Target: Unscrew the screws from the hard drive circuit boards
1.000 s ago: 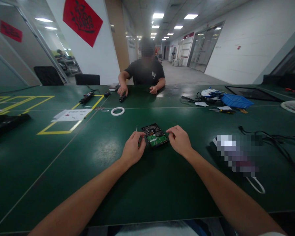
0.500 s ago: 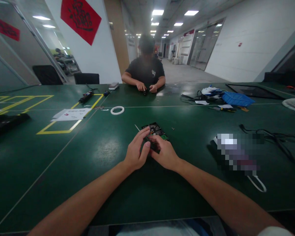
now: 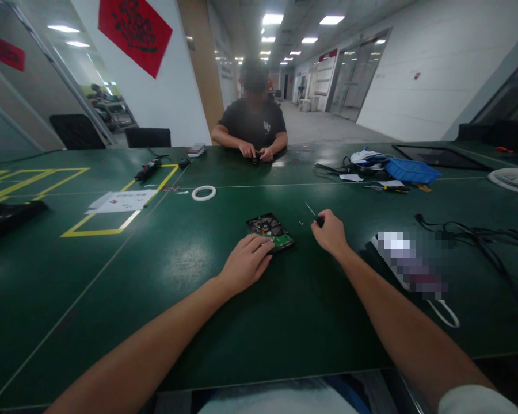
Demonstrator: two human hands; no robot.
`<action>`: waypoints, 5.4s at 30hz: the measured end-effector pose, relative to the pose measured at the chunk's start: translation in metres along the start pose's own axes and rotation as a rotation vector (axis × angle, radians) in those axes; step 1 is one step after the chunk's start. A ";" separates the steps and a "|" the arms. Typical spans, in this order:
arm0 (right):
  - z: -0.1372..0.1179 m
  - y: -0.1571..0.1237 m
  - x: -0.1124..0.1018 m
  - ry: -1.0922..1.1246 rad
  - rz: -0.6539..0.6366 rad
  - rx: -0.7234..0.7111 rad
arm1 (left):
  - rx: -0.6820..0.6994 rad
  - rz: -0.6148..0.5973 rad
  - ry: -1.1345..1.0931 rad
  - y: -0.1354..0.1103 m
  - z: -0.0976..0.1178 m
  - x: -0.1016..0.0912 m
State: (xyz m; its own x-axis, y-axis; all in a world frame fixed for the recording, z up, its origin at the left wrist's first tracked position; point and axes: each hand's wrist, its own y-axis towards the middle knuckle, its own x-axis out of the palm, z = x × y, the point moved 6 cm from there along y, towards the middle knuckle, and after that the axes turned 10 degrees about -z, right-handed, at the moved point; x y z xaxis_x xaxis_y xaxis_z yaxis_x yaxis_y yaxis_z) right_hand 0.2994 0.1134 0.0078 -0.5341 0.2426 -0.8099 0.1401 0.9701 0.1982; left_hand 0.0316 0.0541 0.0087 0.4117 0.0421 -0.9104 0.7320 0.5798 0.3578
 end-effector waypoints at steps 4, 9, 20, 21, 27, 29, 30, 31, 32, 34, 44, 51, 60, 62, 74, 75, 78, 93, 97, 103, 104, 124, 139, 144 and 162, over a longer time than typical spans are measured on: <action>0.006 0.010 0.011 -0.147 -0.128 -0.156 | -0.044 -0.047 0.054 0.004 -0.008 0.007; -0.004 0.011 0.026 -0.218 -0.149 -0.216 | -0.068 -0.083 0.117 0.010 -0.007 0.012; -0.004 0.011 0.029 -0.291 -0.138 -0.166 | -0.078 -0.091 0.103 0.008 -0.007 0.009; -0.004 0.012 0.030 -0.299 -0.141 -0.170 | -0.080 -0.090 0.099 0.008 -0.008 0.009; -0.005 0.011 0.029 -0.288 -0.161 -0.140 | -0.076 -0.090 0.083 0.003 -0.016 0.011; -0.006 0.011 0.029 -0.278 -0.186 -0.103 | -0.077 -0.086 0.080 0.003 -0.017 0.011; -0.007 0.012 0.029 -0.272 -0.200 -0.083 | -0.080 -0.087 0.080 0.003 -0.017 0.011; -0.008 0.012 0.029 -0.266 -0.213 -0.062 | -0.083 -0.087 0.083 0.004 -0.017 0.012; -0.009 0.012 0.030 -0.261 -0.222 -0.044 | -0.086 -0.089 0.086 0.004 -0.017 0.012; -0.009 0.012 0.030 -0.261 -0.229 -0.019 | -0.092 -0.094 0.096 0.004 -0.016 0.011; -0.027 -0.004 0.018 -0.015 -0.176 -0.186 | -0.083 -0.030 0.127 0.013 -0.001 0.012; -0.055 -0.021 0.020 0.119 -0.245 -0.319 | -0.077 -0.040 0.196 0.025 0.004 0.016; -0.066 -0.031 0.024 0.125 -0.342 -0.402 | -0.029 -0.057 0.155 0.018 -0.002 0.015; -0.067 -0.031 0.023 0.116 -0.337 -0.403 | -0.024 -0.055 0.153 0.018 -0.002 0.016; -0.045 -0.022 0.024 0.131 -0.300 -0.341 | -0.020 -0.045 0.136 0.013 -0.004 0.012; -0.048 -0.023 0.027 0.136 -0.317 -0.366 | -0.021 -0.044 0.134 0.013 -0.004 0.012; -0.057 -0.027 0.031 0.110 -0.330 -0.435 | -0.020 -0.041 0.131 0.013 -0.004 0.012; -0.056 -0.028 0.039 0.148 -0.451 -0.338 | -0.017 -0.045 0.129 0.014 -0.003 0.012; -0.057 -0.028 0.040 0.166 -0.449 -0.346 | -0.020 -0.053 0.140 0.014 -0.004 0.014; -0.043 -0.022 0.043 0.258 -0.398 -0.246 | -0.022 -0.057 0.140 0.013 -0.005 0.014; -0.038 -0.019 0.042 0.293 -0.369 -0.212 | -0.020 -0.058 0.141 0.013 -0.005 0.014; 0.048 0.015 -0.042 -0.137 -0.206 0.264 | -0.018 -0.065 0.108 0.013 -0.004 0.010; 0.031 0.005 -0.017 -0.077 -0.499 -0.015 | -0.014 -0.057 0.113 0.012 -0.006 0.012; 0.029 0.005 -0.013 -0.099 -0.507 -0.039 | -0.018 -0.066 0.116 0.012 -0.006 0.013; -0.067 -0.032 0.032 0.005 -0.357 -0.437 | -0.018 -0.056 0.127 0.013 -0.005 0.012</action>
State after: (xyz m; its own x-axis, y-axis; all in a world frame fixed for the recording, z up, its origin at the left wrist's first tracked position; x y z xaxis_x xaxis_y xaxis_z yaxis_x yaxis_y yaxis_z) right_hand 0.2217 0.0904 0.0122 -0.4891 -0.1028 -0.8661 -0.4080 0.9047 0.1231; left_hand 0.0432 0.0666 0.0010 0.2976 0.1116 -0.9482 0.7412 0.5990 0.3031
